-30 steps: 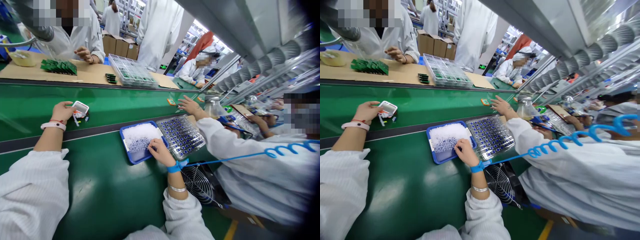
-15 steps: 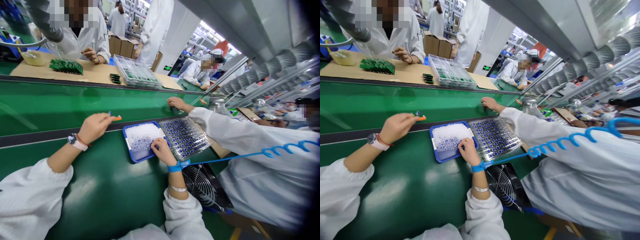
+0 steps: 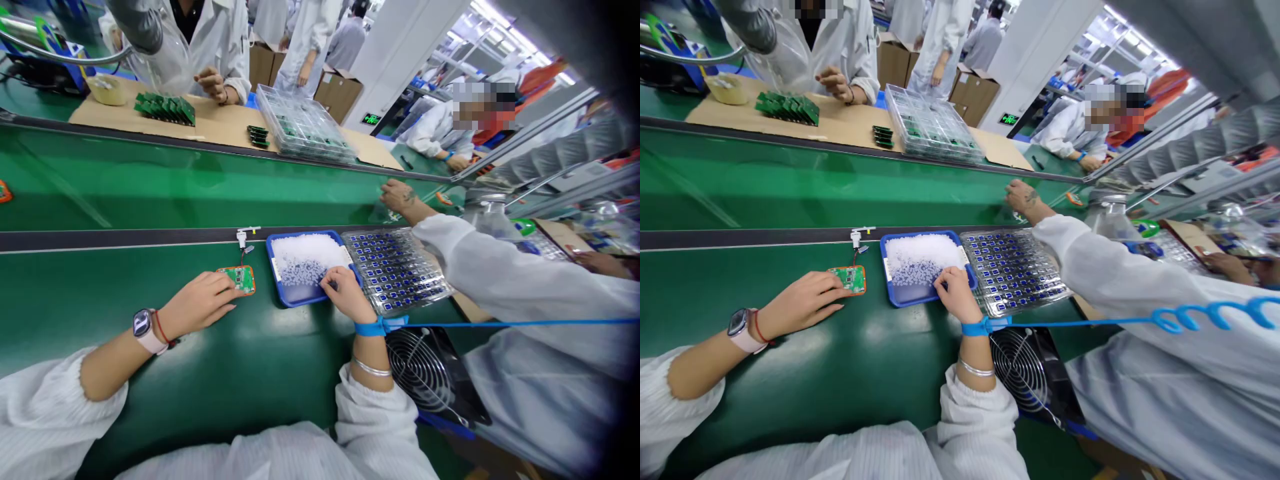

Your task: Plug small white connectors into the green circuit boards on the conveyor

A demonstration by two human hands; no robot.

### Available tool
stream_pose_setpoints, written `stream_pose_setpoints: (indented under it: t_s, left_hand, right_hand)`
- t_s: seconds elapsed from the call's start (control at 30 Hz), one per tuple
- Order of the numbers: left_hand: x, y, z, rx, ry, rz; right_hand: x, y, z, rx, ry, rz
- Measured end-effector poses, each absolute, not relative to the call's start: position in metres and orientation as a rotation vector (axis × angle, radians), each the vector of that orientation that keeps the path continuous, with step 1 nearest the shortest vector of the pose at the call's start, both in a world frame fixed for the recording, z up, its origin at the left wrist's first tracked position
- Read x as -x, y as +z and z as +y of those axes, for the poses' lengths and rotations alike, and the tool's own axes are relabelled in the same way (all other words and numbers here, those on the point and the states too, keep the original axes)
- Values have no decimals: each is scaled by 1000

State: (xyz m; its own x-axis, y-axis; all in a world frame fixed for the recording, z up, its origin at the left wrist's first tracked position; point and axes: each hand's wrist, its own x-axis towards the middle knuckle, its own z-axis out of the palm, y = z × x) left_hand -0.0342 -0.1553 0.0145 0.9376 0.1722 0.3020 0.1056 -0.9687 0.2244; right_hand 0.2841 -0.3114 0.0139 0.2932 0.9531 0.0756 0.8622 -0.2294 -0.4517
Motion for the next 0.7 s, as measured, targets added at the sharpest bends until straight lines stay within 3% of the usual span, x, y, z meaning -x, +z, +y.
stream_pose_setpoints:
  t_s: [0.13, 0.27, 0.4, 0.7]
  left_hand:
    - [31, 14, -156, -2756, 466, 542]
    - [33, 16, -156, -2663, 379, 519]
    - [38, 20, -169, -2605, 343, 418]
    - [18, 21, -180, -2247, 643, 563]
  right_hand:
    - [-287, 15, -310, 2147, 292, -1667]
    - [-271, 31, -306, 2006, 240, -1597]
    - [-216, 45, -296, 1661, 485, -1546]
    - [-138, 19, -264, 1534, 625, -1581]
